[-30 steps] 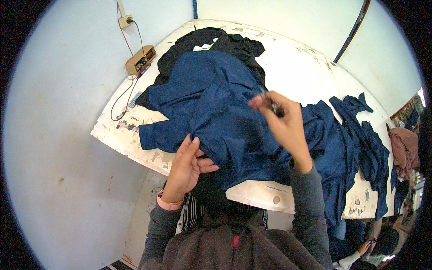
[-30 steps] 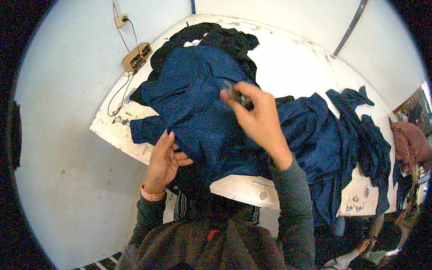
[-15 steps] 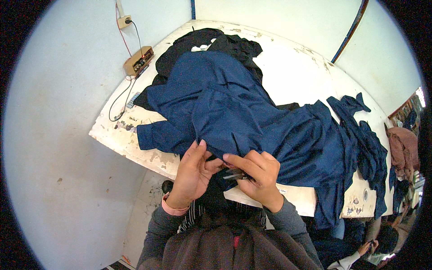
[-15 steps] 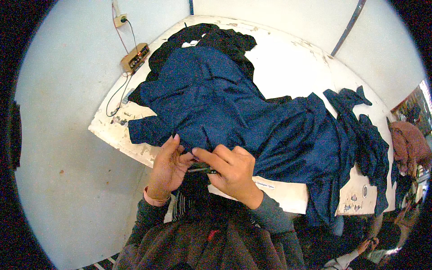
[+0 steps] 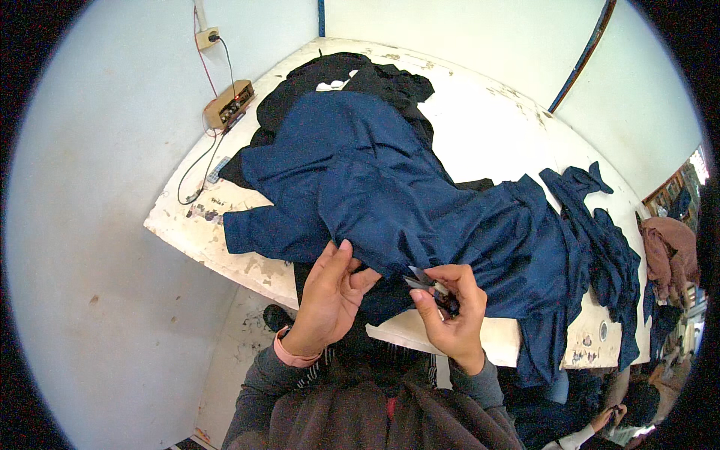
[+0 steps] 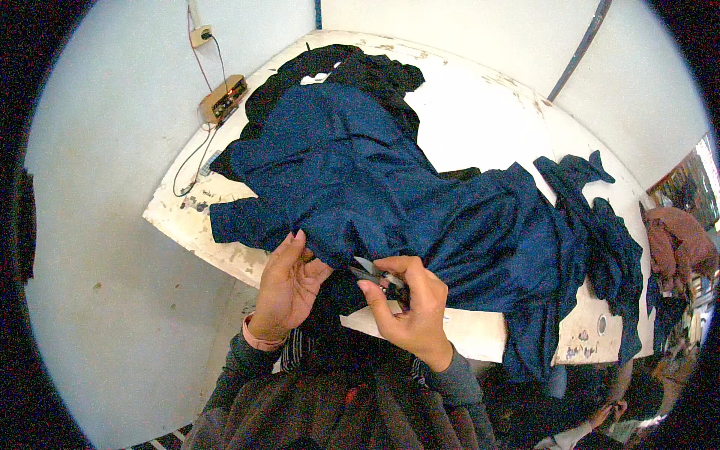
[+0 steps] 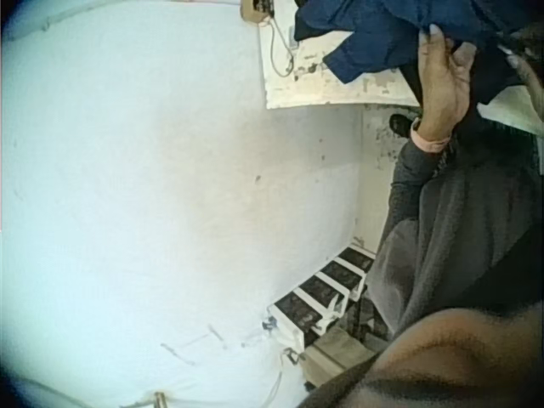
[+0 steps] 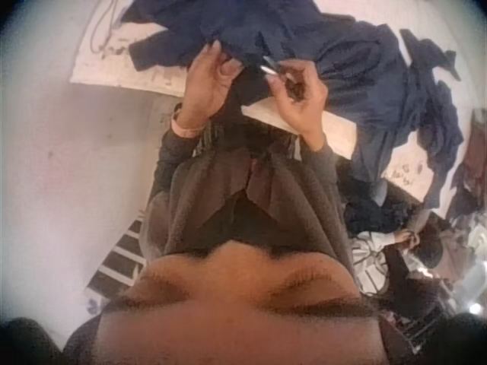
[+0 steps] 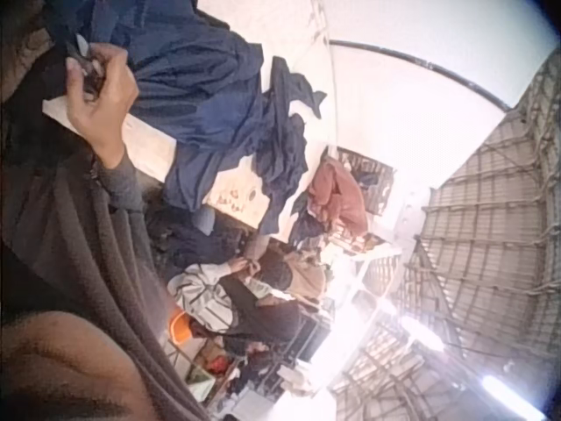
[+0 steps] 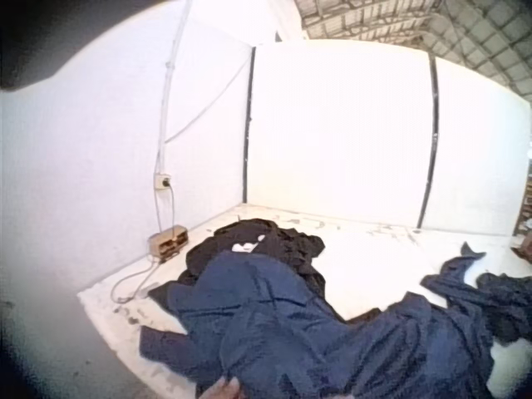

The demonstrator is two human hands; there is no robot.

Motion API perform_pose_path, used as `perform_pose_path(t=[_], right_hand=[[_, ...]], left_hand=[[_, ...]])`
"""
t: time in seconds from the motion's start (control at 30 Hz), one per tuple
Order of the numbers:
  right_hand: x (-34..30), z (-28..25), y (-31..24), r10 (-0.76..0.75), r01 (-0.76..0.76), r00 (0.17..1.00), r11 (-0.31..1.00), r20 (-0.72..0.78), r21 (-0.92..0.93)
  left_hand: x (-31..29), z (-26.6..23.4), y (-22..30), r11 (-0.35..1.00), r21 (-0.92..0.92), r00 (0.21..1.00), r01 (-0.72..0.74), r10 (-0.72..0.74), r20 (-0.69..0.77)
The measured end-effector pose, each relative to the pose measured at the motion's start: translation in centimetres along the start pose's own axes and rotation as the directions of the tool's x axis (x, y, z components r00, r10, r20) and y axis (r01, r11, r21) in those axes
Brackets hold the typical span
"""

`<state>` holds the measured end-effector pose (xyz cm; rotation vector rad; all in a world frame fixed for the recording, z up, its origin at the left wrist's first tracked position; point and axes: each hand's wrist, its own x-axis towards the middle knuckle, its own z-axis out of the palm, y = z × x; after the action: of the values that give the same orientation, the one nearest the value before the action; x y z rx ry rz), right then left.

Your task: The person uses a small blade to trim loose threads and tags from a blue jacket and then from a black hoodie. The person repeatedly lifts and repositions the garments to access different areas while cutting small fabric pieces.

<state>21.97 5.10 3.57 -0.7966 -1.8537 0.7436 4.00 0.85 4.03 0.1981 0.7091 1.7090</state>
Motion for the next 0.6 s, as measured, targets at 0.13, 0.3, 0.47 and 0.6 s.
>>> perform_pose_path(t=[0.13, 0.3, 0.47, 0.6], right_hand=[[0.6, 0.1, -1.0, -0.14, 0.138, 0.99, 0.978, -0.007, -0.156], [0.9, 0.4, -1.0, -0.333, 0.317, 0.943, 0.875, 0.021, -0.366], [0.8, 0.5, -0.2, -0.329, 0.312, 0.944, 0.881, 0.011, -0.355], [0.3, 0.4, 0.4, -0.231, 0.22, 0.972, 0.951, -0.027, -0.219]], left_hand=[[0.3, -1.6, -0.7, 0.998, -0.065, 0.974, 0.0, 0.014, 0.225], [-0.2, 0.3, -0.5, 1.0, -0.006, 0.999, 0.005, -0.005, 0.045], [0.2, -1.5, -0.8, 0.998, -0.06, 0.963, 0.031, -0.013, 0.271], [0.3, -2.2, -1.3, 0.998, 0.058, 0.974, 0.009, -0.022, 0.224]])
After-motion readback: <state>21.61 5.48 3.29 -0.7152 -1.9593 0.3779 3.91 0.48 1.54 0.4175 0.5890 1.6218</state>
